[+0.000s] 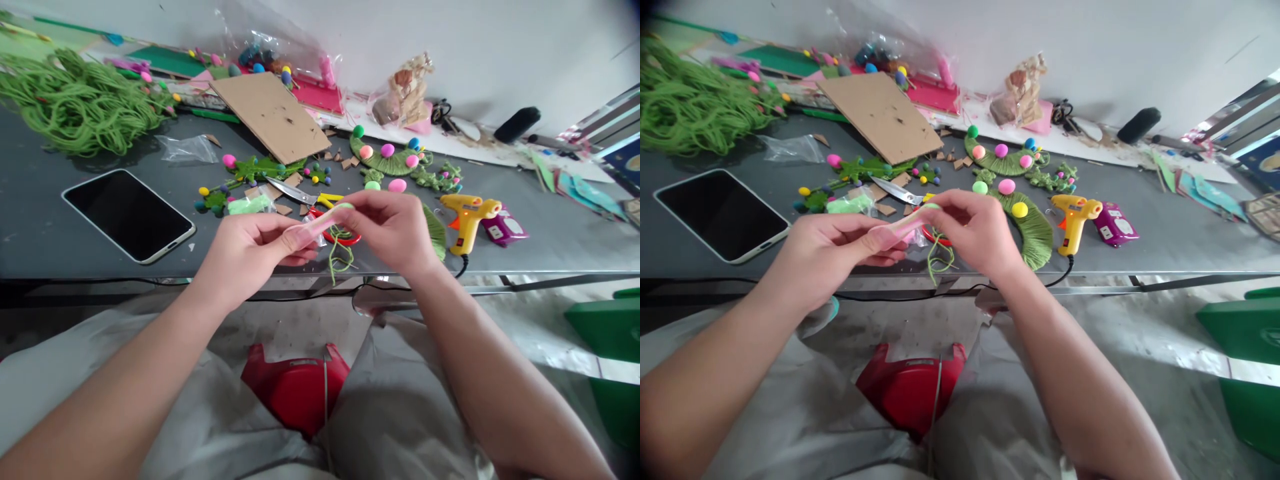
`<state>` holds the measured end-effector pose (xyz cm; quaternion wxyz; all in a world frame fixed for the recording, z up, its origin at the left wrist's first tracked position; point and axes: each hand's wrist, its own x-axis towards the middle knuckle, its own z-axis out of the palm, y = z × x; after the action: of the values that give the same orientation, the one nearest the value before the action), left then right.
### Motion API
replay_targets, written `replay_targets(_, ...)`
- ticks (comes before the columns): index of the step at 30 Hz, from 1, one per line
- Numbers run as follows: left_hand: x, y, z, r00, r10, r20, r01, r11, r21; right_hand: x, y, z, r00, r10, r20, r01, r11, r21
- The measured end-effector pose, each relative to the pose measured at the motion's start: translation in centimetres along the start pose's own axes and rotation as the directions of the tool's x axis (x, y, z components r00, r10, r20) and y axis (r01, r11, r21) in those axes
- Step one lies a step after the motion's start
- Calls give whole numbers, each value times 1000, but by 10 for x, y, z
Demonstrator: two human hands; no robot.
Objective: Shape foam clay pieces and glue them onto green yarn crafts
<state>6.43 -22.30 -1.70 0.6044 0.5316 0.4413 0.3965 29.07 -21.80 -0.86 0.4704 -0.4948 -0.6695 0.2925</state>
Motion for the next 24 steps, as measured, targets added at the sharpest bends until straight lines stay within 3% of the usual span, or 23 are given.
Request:
replay_targets(2,1,-3,0,1000,21,21,-19,997,-78,3,5,-8,993,-44,-112,39,998,-48)
replay_targets(4,1,-6,-1,995,21,102,-1,981,-192,4,7,-13,989,-83,-124,80,996,-31)
replay_targets(6,1,-9,-1,980,17,199,38,963,-268,1,6,-11,996,-87,-28,87,996,26)
replay_targets(8,0,-11,0,968,34,247,27,971,-238,-4,3,-3,993,-67,97,62,996,57)
replay_targets(11,-2,-8,5,985,32,171,-19,997,-76,-11,-5,12,980,-28,198,20,999,44)
replay_targets(15,-6,0,11,1000,11,17,-11,1000,11,-11,-10,16,994,-5,113,-1,999,49)
replay_targets(21,-9,3,8,998,-19,52,18,1000,23,-1,3,-1,996,30,-87,-28,999,21)
replay_targets(24,-8,2,8,992,-8,126,12,999,-30,-2,3,0,999,39,-34,-37,998,51)
